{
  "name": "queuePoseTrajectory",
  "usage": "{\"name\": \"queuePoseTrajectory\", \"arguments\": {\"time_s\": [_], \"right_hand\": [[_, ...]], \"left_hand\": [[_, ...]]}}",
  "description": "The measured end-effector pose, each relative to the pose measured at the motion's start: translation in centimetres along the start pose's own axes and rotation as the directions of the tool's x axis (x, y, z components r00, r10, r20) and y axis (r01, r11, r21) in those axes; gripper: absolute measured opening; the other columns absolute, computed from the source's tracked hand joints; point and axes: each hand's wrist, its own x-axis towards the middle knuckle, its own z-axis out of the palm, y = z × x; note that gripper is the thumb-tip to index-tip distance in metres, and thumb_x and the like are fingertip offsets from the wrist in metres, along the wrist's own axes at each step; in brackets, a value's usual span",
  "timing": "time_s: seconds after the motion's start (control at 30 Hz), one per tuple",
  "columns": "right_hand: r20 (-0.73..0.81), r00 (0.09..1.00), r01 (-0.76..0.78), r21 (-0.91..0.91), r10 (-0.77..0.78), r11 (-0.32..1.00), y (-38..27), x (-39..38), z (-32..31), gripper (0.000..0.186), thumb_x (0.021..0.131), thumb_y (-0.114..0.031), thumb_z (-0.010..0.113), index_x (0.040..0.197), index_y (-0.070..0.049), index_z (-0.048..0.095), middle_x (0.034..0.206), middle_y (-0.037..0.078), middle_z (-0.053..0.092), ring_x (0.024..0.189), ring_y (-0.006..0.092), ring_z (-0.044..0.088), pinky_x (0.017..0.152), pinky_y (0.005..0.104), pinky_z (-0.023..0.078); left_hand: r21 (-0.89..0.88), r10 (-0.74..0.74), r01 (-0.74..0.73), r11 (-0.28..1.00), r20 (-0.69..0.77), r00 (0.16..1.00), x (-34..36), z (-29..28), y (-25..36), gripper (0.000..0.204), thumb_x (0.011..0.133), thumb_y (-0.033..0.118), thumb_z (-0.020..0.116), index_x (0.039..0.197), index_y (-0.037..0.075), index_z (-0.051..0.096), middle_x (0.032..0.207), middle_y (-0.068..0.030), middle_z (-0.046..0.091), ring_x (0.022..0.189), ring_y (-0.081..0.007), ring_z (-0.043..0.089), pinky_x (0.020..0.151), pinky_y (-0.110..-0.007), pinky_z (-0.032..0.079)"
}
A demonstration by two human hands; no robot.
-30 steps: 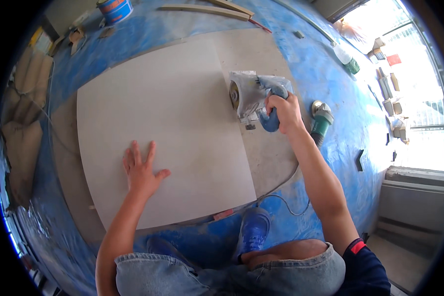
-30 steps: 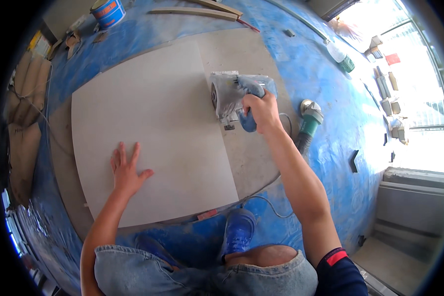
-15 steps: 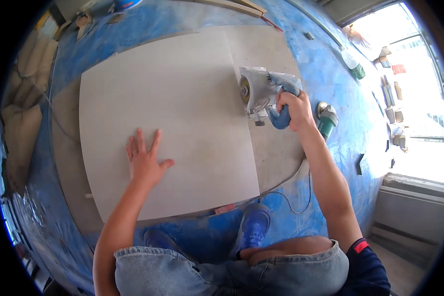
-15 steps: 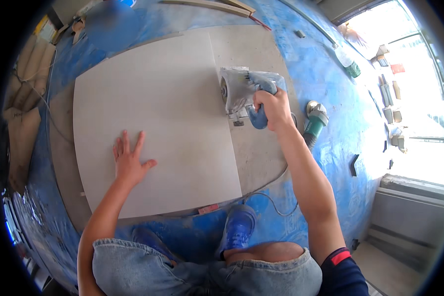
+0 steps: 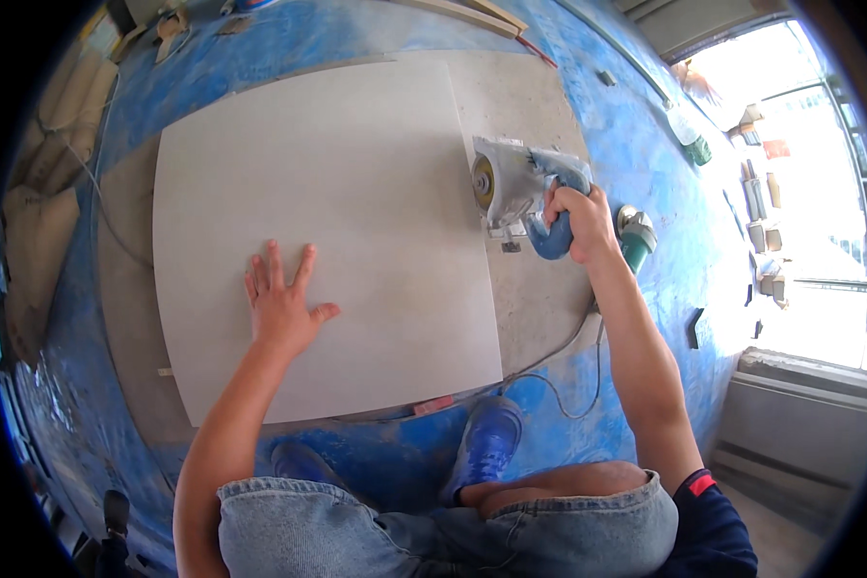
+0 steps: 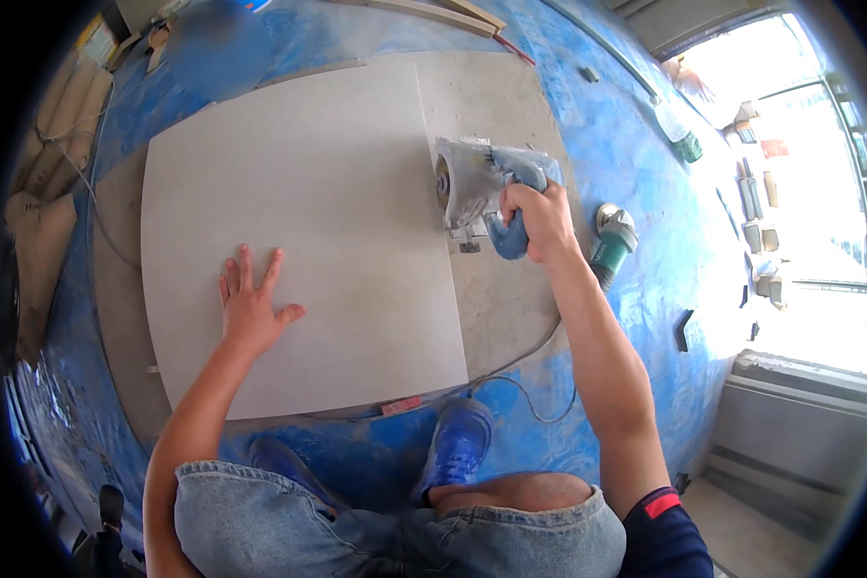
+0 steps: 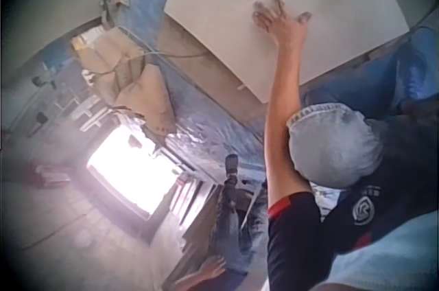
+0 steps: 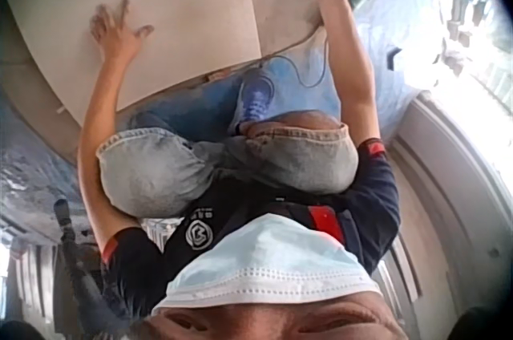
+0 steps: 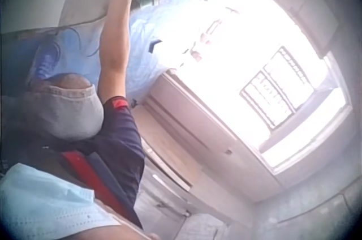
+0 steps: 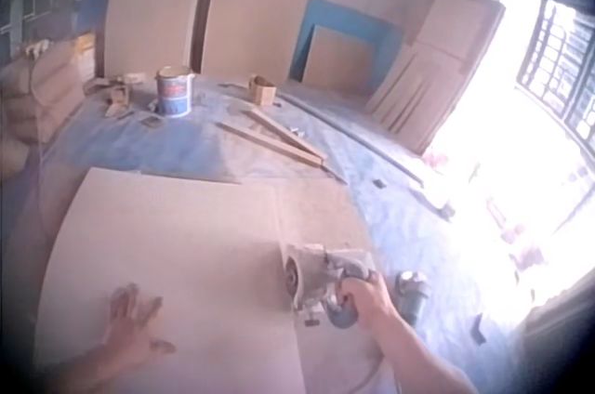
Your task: The person uses a power saw and a handheld grinder to cut and smooth the edge of a large tile.
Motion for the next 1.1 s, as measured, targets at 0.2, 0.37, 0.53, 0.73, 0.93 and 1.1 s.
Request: {"name": "queuePoseTrajectory", "arguments": {"time_s": [0.2,0.37,0.53,0.73,0.93,1.1], "right_hand": [[-0.004,1.000,-0.030,-0.014,0.030,0.999,-0.5,-0.1,0.2,0.007,0.069,-0.003,0.056,0.062,0.000,0.057,0.064,0.008,0.058,0.058,0.0177,0.053,0.056,0.0306,0.041],[0.014,1.000,-0.018,-0.032,0.019,0.999,-0.9,-0.3,0.3,0.005,0.069,-0.003,0.057,0.065,0.000,0.057,0.065,0.008,0.058,0.059,0.0176,0.053,0.056,0.0306,0.041],[0.007,0.999,-0.045,-0.024,0.045,0.999,-0.9,-0.3,0.3,0.002,0.070,-0.002,0.057,0.069,-0.001,0.057,0.067,0.008,0.058,0.060,0.0175,0.053,0.056,0.0309,0.042],[0.006,0.999,-0.051,-0.014,0.051,0.999,-1.1,-0.3,0.2,0.002,0.070,-0.001,0.057,0.073,-0.001,0.058,0.070,0.008,0.058,0.060,0.0174,0.053,0.056,0.0310,0.043],[0.011,0.997,-0.077,-0.004,0.077,0.997,-1.6,-0.6,0.3,0.004,0.071,-0.001,0.057,0.075,-0.001,0.057,0.070,0.008,0.058,0.061,0.0175,0.053,0.056,0.0310,0.043],[0.014,0.995,-0.099,-0.013,0.099,0.995,-1.5,-0.7,-0.1,0.009,0.071,-0.002,0.056,0.080,0.000,0.056,0.071,0.009,0.054,0.060,0.0201,0.052,0.058,0.0325,0.045]], "left_hand": [[-0.010,-0.003,0.003,1.000,0.010,1.000,0.1,-0.5,0.0,0.099,0.084,0.056,0.075,0.163,0.033,0.021,0.168,-0.0271,0.005,0.151,-0.0527,0.013,0.123,-0.060,0.014],[-0.022,-0.007,0.007,1.000,0.014,1.000,0.2,-0.8,0.0,0.099,0.084,0.056,0.075,0.163,0.033,0.021,0.168,-0.0269,0.005,0.152,-0.0527,0.013,0.123,-0.060,0.014],[-0.015,0.006,-0.006,1.000,0.002,1.000,0.5,-0.8,-0.2,0.098,0.084,0.055,0.075,0.163,0.033,0.021,0.168,-0.0268,0.005,0.152,-0.0529,0.012,0.122,-0.061,0.015],[-0.011,0.001,-0.001,1.000,0.010,1.000,0.9,-1.2,-0.2,0.097,0.084,0.056,0.075,0.163,0.032,0.022,0.168,-0.0266,0.005,0.151,-0.0530,0.012,0.122,-0.060,0.015],[-0.008,0.004,-0.004,1.000,0.006,1.000,1.3,-1.6,-0.4,0.098,0.084,0.055,0.075,0.163,0.032,0.022,0.168,-0.0266,0.005,0.152,-0.0531,0.012,0.122,-0.061,0.016],[-0.010,0.003,-0.002,1.000,0.029,1.000,1.8,-2.3,-0.3,0.098,0.084,0.055,0.075,0.163,0.032,0.021,0.168,-0.0264,0.005,0.152,-0.0532,0.011,0.122,-0.061,0.016]]}}
